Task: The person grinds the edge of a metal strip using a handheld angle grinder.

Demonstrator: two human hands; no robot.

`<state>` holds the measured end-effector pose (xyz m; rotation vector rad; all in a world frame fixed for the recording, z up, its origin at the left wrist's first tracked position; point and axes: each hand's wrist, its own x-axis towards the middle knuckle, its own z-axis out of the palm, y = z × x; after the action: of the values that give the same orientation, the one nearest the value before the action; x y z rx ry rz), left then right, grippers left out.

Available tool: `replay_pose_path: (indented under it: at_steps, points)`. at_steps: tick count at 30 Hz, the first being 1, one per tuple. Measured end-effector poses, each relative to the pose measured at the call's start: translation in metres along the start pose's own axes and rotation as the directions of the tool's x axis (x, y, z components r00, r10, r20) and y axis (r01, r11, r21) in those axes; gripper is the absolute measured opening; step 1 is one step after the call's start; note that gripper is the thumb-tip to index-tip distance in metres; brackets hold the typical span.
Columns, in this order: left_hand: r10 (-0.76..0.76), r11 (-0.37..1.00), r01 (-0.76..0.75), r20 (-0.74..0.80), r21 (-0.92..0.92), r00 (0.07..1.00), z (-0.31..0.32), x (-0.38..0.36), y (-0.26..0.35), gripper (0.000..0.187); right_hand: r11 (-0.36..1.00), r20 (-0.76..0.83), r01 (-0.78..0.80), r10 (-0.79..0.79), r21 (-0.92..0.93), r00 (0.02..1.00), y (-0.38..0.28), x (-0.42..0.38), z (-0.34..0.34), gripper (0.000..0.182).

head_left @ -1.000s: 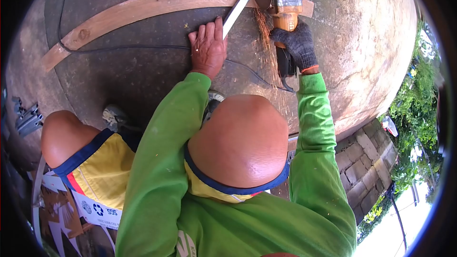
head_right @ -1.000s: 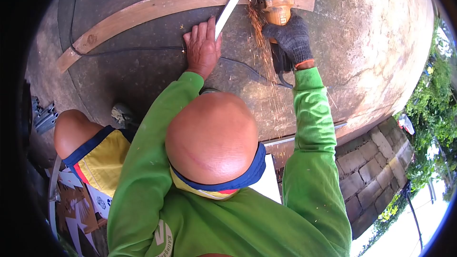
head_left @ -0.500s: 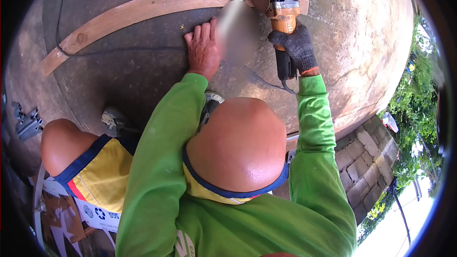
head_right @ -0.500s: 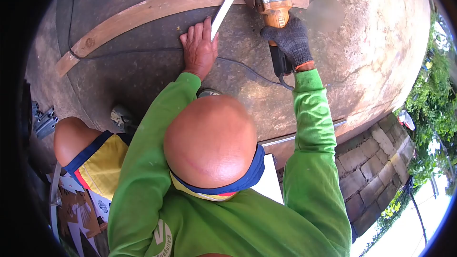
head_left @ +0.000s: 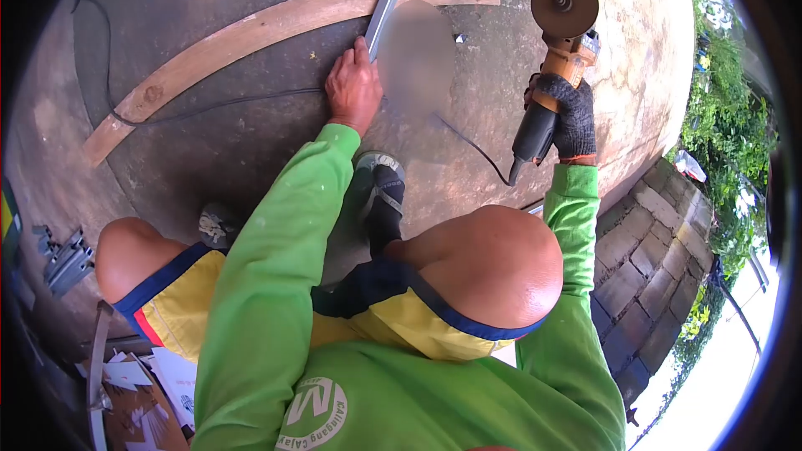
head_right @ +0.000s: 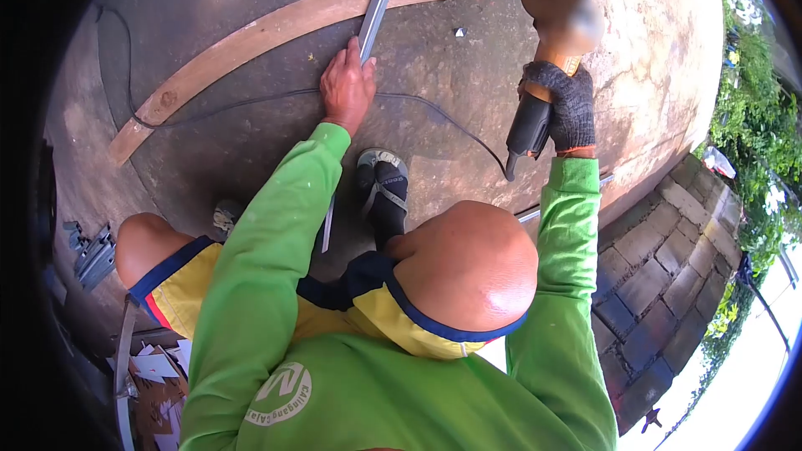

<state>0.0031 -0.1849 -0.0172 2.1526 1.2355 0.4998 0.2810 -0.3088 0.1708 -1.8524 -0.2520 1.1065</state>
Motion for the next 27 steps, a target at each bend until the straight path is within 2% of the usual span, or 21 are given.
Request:
replay_pose_path:
  at_steps: [2, 5, 6, 8, 9, 13, 15, 16, 17, 19, 21, 23, 27]
  points:
    - [-0.047, 0.998, 0.049, 0.062, -0.038, 0.997, -0.014, 0.004, 0.014, 0.055, 0.999, -0.046, 0.023, -0.020, 0.050, 0.999, -0.006, -0.022, -0.010, 0.044]
    - [-0.001, 0.982, 0.010, 0.049, -0.187, 0.999, -0.035, 0.019, 0.044, 0.052, 0.991, -0.093, 0.053, -0.042, 0.124, 0.995, -0.013, -0.048, -0.027, 0.041]
    - [0.075, 0.973, -0.082, -0.039, -0.216, 0.996, -0.039, 0.027, 0.056, 0.051, 0.985, -0.111, 0.054, -0.036, 0.163, 0.993, -0.015, -0.056, -0.035, 0.040]
    - [0.100, 0.941, -0.124, -0.092, -0.316, 0.991, -0.062, 0.050, 0.093, 0.045, 0.969, -0.139, 0.055, -0.021, 0.241, 0.990, -0.021, -0.073, -0.042, 0.038]
    - [0.156, 0.926, -0.182, -0.105, -0.330, 0.982, -0.073, 0.064, 0.110, 0.043, 0.962, -0.195, 0.109, -0.060, 0.250, 0.979, -0.026, -0.084, -0.037, 0.035]
    - [0.406, 0.855, -0.431, -0.144, -0.290, 0.902, -0.118, 0.112, 0.156, 0.035, 0.945, -0.219, 0.113, -0.045, 0.307, 0.975, -0.033, -0.113, -0.059, 0.033]
    - [0.358, 0.901, -0.297, 0.155, -0.317, 0.921, -0.148, 0.132, 0.157, 0.045, 0.943, -0.264, 0.106, -0.020, 0.314, 0.964, -0.041, -0.130, -0.059, 0.032]
    - [0.319, 0.923, -0.222, 0.304, -0.313, 0.898, -0.159, 0.139, 0.149, 0.051, 0.937, -0.278, 0.097, 0.000, 0.336, 0.961, -0.043, -0.137, -0.060, 0.031]
    - [0.573, 0.796, -0.586, -0.124, -0.153, 0.810, -0.145, 0.134, 0.122, 0.032, 0.940, -0.290, 0.091, 0.009, 0.329, 0.957, -0.045, -0.143, -0.063, 0.031]
    - [0.540, 0.839, -0.536, 0.019, -0.097, 0.842, -0.149, 0.131, 0.072, 0.039, 0.948, -0.303, 0.105, -0.010, 0.299, 0.953, -0.046, -0.153, -0.065, 0.031]
    - [0.559, 0.829, -0.558, 0.118, -0.039, 0.821, -0.147, 0.123, 0.012, 0.042, 0.954, -0.308, 0.080, 0.014, 0.290, 0.951, -0.044, -0.165, -0.066, 0.032]
    - [0.576, 0.814, -0.581, 0.158, -0.012, 0.802, -0.147, 0.115, -0.037, 0.041, 0.968, -0.313, 0.099, -0.023, 0.229, 0.949, -0.042, -0.172, -0.057, 0.032]
    - [0.548, 0.821, -0.568, 0.206, 0.051, 0.811, -0.138, 0.107, -0.071, 0.036, 0.976, -0.256, 0.105, -0.054, 0.193, 0.965, -0.028, -0.155, -0.041, 0.033]
